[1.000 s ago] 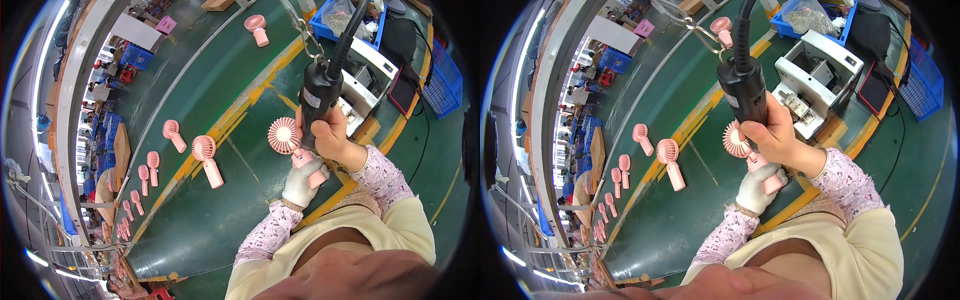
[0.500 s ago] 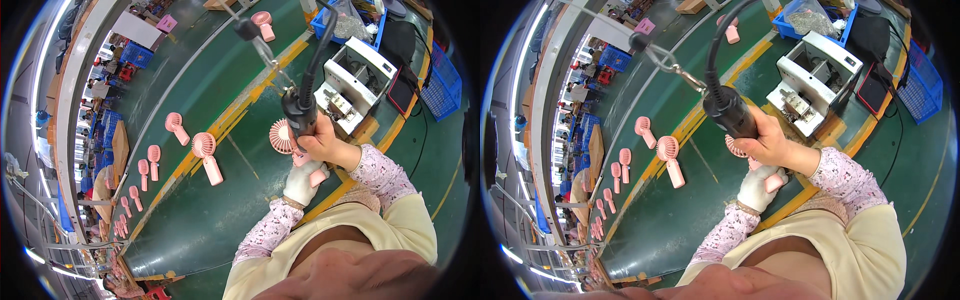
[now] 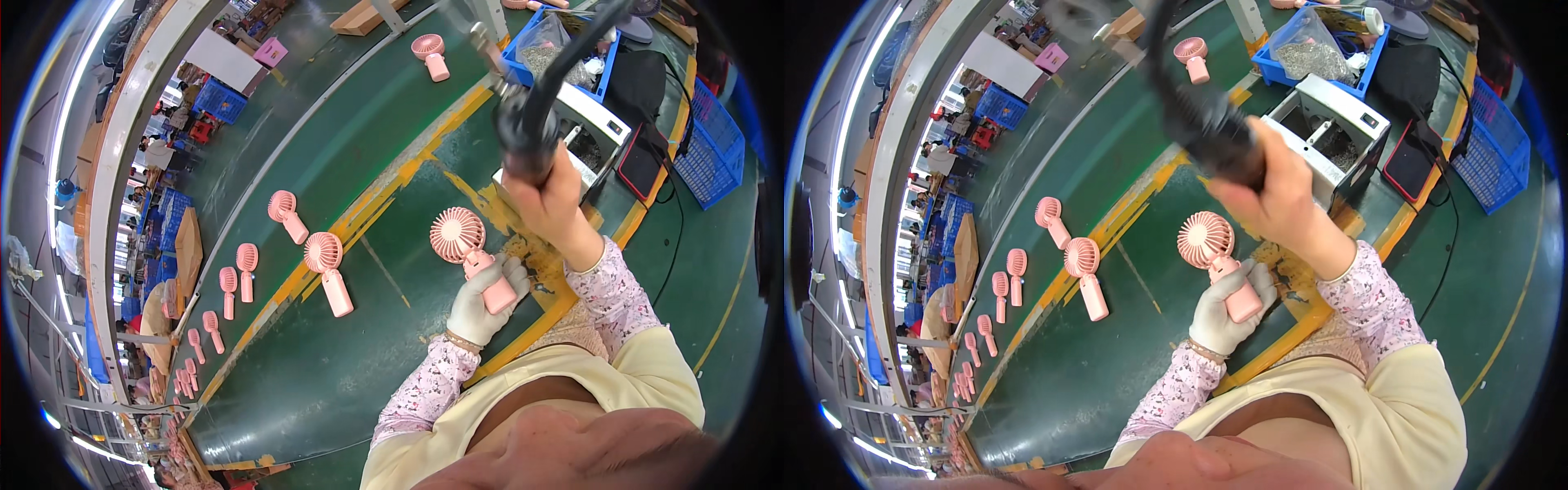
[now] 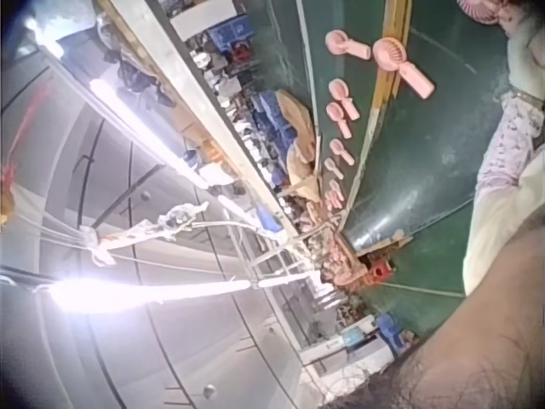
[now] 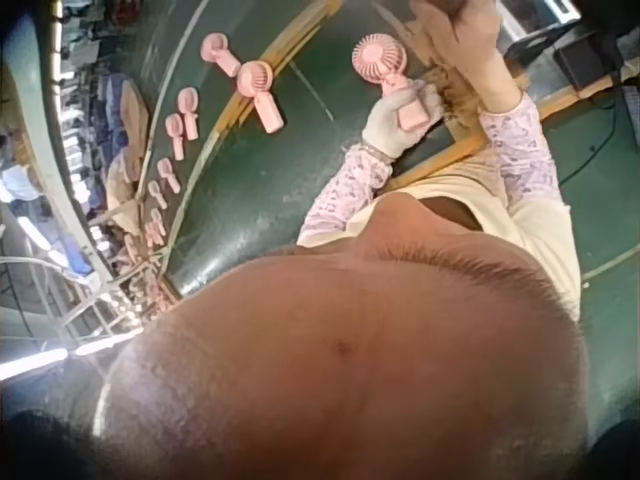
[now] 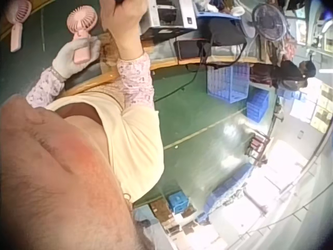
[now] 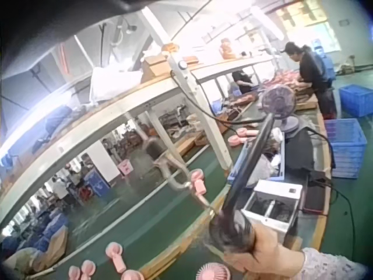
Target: The person assembles mini handheld fans by fastening screws into each fan with an electric screwdriver and placing them along the conveyor belt.
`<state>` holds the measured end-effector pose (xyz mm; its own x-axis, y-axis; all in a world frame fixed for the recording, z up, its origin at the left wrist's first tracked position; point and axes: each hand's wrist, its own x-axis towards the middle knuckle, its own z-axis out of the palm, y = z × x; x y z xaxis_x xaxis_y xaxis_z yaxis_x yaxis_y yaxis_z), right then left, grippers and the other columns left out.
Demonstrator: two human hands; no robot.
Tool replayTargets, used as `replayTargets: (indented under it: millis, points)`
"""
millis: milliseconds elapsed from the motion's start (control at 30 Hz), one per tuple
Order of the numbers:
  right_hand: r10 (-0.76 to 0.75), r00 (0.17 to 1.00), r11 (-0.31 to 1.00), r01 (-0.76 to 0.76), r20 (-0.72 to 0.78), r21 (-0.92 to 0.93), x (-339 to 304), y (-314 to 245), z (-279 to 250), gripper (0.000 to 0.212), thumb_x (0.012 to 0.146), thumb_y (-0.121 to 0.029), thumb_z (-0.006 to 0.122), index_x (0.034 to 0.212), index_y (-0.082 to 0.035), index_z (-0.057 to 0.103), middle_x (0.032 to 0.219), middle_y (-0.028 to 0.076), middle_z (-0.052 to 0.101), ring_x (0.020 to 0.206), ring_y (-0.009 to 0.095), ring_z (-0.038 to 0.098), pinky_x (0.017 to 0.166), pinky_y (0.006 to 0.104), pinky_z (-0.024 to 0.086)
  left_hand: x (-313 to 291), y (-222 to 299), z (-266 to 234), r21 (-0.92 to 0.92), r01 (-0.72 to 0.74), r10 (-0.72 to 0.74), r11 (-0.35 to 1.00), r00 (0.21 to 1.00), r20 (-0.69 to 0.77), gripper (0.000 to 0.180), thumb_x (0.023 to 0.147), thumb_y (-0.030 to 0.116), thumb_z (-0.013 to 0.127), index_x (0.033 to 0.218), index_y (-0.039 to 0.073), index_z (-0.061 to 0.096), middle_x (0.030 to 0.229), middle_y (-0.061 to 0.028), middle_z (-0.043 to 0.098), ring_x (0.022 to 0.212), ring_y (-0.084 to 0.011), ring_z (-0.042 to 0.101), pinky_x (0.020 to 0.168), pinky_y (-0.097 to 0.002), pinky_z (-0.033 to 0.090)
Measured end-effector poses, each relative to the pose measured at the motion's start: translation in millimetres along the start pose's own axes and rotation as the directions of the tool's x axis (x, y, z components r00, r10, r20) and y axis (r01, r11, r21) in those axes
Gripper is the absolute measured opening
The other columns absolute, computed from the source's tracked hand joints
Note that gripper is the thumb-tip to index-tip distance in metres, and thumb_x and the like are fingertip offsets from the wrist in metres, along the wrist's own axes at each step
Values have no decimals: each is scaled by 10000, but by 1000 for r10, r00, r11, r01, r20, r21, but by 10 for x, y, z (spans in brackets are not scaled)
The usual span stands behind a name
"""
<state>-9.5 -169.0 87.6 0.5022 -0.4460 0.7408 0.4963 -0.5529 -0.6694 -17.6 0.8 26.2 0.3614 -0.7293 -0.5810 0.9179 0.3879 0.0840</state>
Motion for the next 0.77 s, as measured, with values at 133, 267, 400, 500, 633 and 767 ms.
replayTargets:
  millis: [133,267,400,500,633,767]
  points:
    - [7,998,996,-12,-56,-86,98,-4,28,449,808,-152,675,1153,45,466,754,81,608,611,160,594,576,255,466,70,-70,-130,-80,-8,12,997,999,51,231,847,33,580,1053,46,474,946,-101,550,844,-231,564,781,-386,475]
    - [138,990,977,-132,-29,166,-87,12,146,385,855,-197,636,1116,37,476,748,53,602,615,117,575,563,243,457,196,-186,-256,237,-232,185,943,962,203,155,853,30,562,977,70,479,860,-77,545,754,-188,538,678,-340,453]
    - [257,960,788,-277,115,549,-269,-110,335,378,899,-275,587,1099,17,454,778,58,583,637,98,552,577,242,452,161,-157,-225,689,-467,343,554,882,322,254,730,-19,651,968,48,594,825,-103,603,777,-285,599,709,-329,479]
    - [194,972,722,-233,133,651,-336,-159,415,427,911,-326,564,1122,16,419,799,71,568,644,101,543,592,243,450,-8,-114,-56,838,-470,332,-279,771,543,268,771,100,658,1030,39,618,924,-129,638,856,-284,615,762,-358,483]
    - [163,972,704,-233,167,670,-387,-184,491,437,912,-328,562,1124,24,412,784,73,568,635,100,542,578,241,452,-42,-88,-73,840,-436,343,-321,773,533,333,714,154,708,1026,65,630,952,-181,635,890,-368,597,774,-406,478]
    - [215,955,646,-297,206,703,-487,-206,562,443,901,-306,586,1123,33,408,738,77,569,590,116,546,534,255,470,3,-84,-218,770,-433,311,-468,735,602,356,708,181,715,1030,56,629,991,-220,622,966,-363,582,850,-422,443]
